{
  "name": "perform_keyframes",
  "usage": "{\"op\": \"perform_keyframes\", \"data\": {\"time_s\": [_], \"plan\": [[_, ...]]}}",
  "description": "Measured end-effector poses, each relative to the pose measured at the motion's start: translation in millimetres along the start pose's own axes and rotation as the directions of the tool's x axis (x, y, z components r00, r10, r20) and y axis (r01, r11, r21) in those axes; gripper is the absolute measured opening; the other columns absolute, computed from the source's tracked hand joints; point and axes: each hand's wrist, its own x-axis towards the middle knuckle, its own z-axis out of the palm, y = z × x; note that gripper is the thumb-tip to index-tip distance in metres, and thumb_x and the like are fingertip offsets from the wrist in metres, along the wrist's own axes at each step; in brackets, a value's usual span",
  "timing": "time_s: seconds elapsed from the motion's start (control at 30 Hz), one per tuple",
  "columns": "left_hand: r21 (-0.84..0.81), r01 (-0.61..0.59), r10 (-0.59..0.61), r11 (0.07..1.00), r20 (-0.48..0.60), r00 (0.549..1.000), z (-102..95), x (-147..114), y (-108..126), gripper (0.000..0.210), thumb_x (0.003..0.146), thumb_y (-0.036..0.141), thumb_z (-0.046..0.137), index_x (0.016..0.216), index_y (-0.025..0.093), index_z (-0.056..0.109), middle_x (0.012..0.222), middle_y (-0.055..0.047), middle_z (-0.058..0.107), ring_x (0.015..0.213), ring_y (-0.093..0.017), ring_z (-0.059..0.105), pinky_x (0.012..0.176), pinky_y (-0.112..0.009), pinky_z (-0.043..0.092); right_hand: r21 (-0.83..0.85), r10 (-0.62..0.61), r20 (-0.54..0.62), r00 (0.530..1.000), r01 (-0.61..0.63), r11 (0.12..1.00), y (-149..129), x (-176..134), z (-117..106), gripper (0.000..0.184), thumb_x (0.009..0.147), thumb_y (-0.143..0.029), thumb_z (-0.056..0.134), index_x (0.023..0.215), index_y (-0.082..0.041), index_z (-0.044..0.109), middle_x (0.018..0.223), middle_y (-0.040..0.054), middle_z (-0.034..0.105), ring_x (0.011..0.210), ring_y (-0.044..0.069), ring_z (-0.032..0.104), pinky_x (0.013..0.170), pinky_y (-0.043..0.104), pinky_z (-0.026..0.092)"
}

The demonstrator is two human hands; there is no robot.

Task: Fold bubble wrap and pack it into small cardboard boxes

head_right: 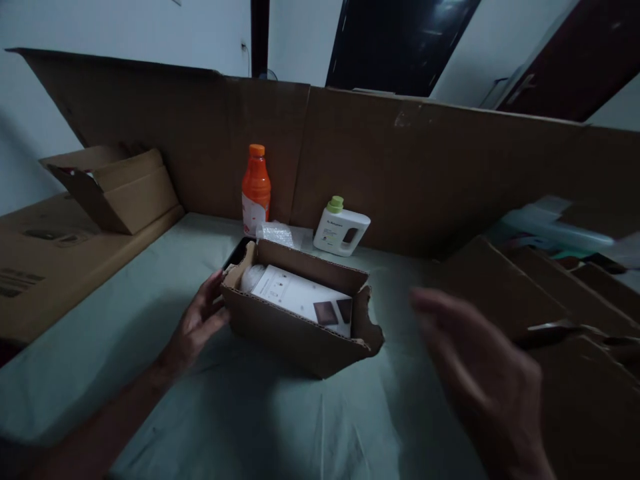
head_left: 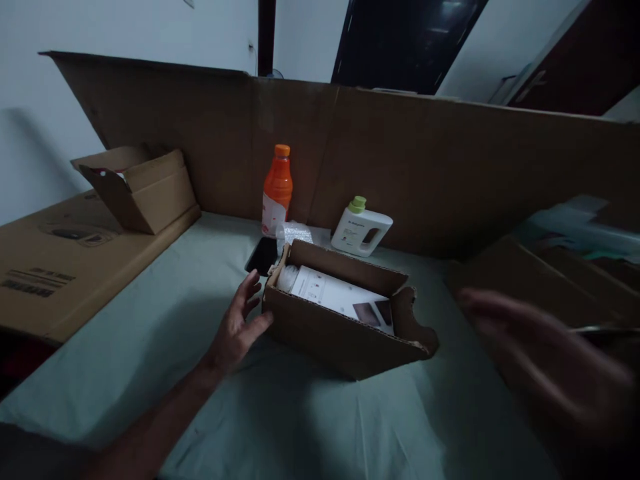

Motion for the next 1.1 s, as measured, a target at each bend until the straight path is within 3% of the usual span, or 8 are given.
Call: {"op": "perform_keyframes", "data": {"time_s": [0.13, 0.3, 0.5, 0.7, 0.87, 0.97, 1.03, 1.1], "plan": [[-0.011, 0.054, -0.052, 0.998, 0.155, 0.987, -0.9, -3, -5, 0.071, 0.091, 0.039, 0.063, 0.154, 0.023, 0.035, 0.157, -0.014, 0.045, 0.142, -0.035, 0.047, 0.116, -0.055, 0.042, 0.049, 0.237, 0.153, 0.959, -0.247, 0.968, 25, -78, 47, 0.058, 0.080, -0.057, 0.072, 0.131, -0.032, 0.061, 0.122, 0.0112, 0.072, 0.095, 0.034, 0.072, 0.072, 0.047, 0.062], [0.093, 0.001, -0.016, 0.996, 0.157, 0.987, 19.0, 11, 7, 0.063, 0.091, 0.037, 0.061, 0.149, 0.020, 0.042, 0.141, -0.012, 0.061, 0.136, -0.032, 0.053, 0.118, -0.053, 0.040, 0.264, 0.200, 0.159, 0.967, -0.237, 0.935, 16, -49, 106, 0.048, 0.089, -0.054, 0.063, 0.123, -0.021, 0.062, 0.114, 0.0117, 0.073, 0.096, 0.027, 0.070, 0.081, 0.041, 0.060], [0.011, -0.086, 0.082, 0.996, 0.230, 0.970, 70.2, 19, 14, 0.077, 0.087, 0.037, 0.063, 0.154, 0.018, 0.031, 0.149, -0.016, 0.052, 0.139, -0.032, 0.050, 0.120, -0.054, 0.037, 0.361, 0.279, 0.099, 0.955, -0.296, 0.884, 64, -16, 76, 0.053, 0.082, -0.056, 0.070, 0.121, -0.022, 0.065, 0.120, 0.0099, 0.072, 0.110, 0.031, 0.065, 0.092, 0.044, 0.055], [0.278, -0.107, 0.051, 0.955, 0.202, 0.978, 107.5, -95, -3, 0.098, 0.088, 0.033, 0.061, 0.162, 0.020, -0.003, 0.170, -0.020, 0.010, 0.157, -0.040, 0.012, 0.123, -0.067, 0.022, 0.607, 0.279, 0.266, 0.923, -0.385, 0.695, 96, -23, 68, 0.051, 0.074, -0.042, 0.076, 0.120, -0.026, 0.065, 0.128, 0.0078, 0.071, 0.122, 0.032, 0.063, 0.102, 0.045, 0.051], [0.372, -0.235, 0.108, 0.898, 0.331, 0.937, 83.0, -142, -7, 0.098, 0.083, 0.020, 0.066, 0.163, 0.028, 0.009, 0.163, -0.019, 0.031, 0.148, -0.040, 0.038, 0.115, -0.059, 0.045, 0.624, 0.183, 0.365, 0.913, -0.386, 0.679, 92, 31, 92, 0.060, 0.070, -0.048, 0.073, 0.124, -0.023, 0.063, 0.125, 0.0087, 0.072, 0.115, 0.031, 0.066, 0.093, 0.046, 0.055], [0.427, -0.138, 0.087, 0.894, 0.136, 0.987, 56.4, -119, -10, 0.078, 0.090, 0.019, 0.059, 0.159, 0.030, 0.023, 0.154, -0.016, 0.046, 0.142, -0.034, 0.047, 0.115, -0.058, 0.045, 0.559, 0.267, 0.290, 0.919, -0.390, 0.732, 85, 40, 102, 0.062, 0.073, -0.057, 0.072, 0.126, -0.024, 0.065, 0.127, 0.0084, 0.071, 0.117, 0.030, 0.064, 0.094, 0.046, 0.055], [0.416, -0.055, 0.064, 0.908, -0.008, 0.998, 46.3, -94, -16, 0.074, 0.092, 0.020, 0.057, 0.158, 0.028, 0.025, 0.158, -0.016, 0.040, 0.147, -0.035, 0.041, 0.118, -0.062, 0.038, 0.529, 0.330, 0.248, 0.911, -0.413, 0.741, 81, 21, 103, 0.058, 0.076, -0.061, 0.071, 0.120, -0.024, 0.068, 0.126, 0.0083, 0.072, 0.118, 0.031, 0.064, 0.097, 0.047, 0.055], [0.369, -0.014, 0.025, 0.929, -0.024, 0.999, 46.6, -74, -23, 0.077, 0.092, 0.021, 0.057, 0.159, 0.027, 0.022, 0.162, -0.017, 0.034, 0.149, -0.036, 0.036, 0.119, -0.065, 0.032, 0.532, 0.385, 0.208, 0.899, -0.434, 0.727, 76, -16, 98, 0.055, 0.079, -0.062, 0.069, 0.116, -0.023, 0.070, 0.123, 0.0094, 0.073, 0.117, 0.031, 0.065, 0.099, 0.047, 0.054]]}}
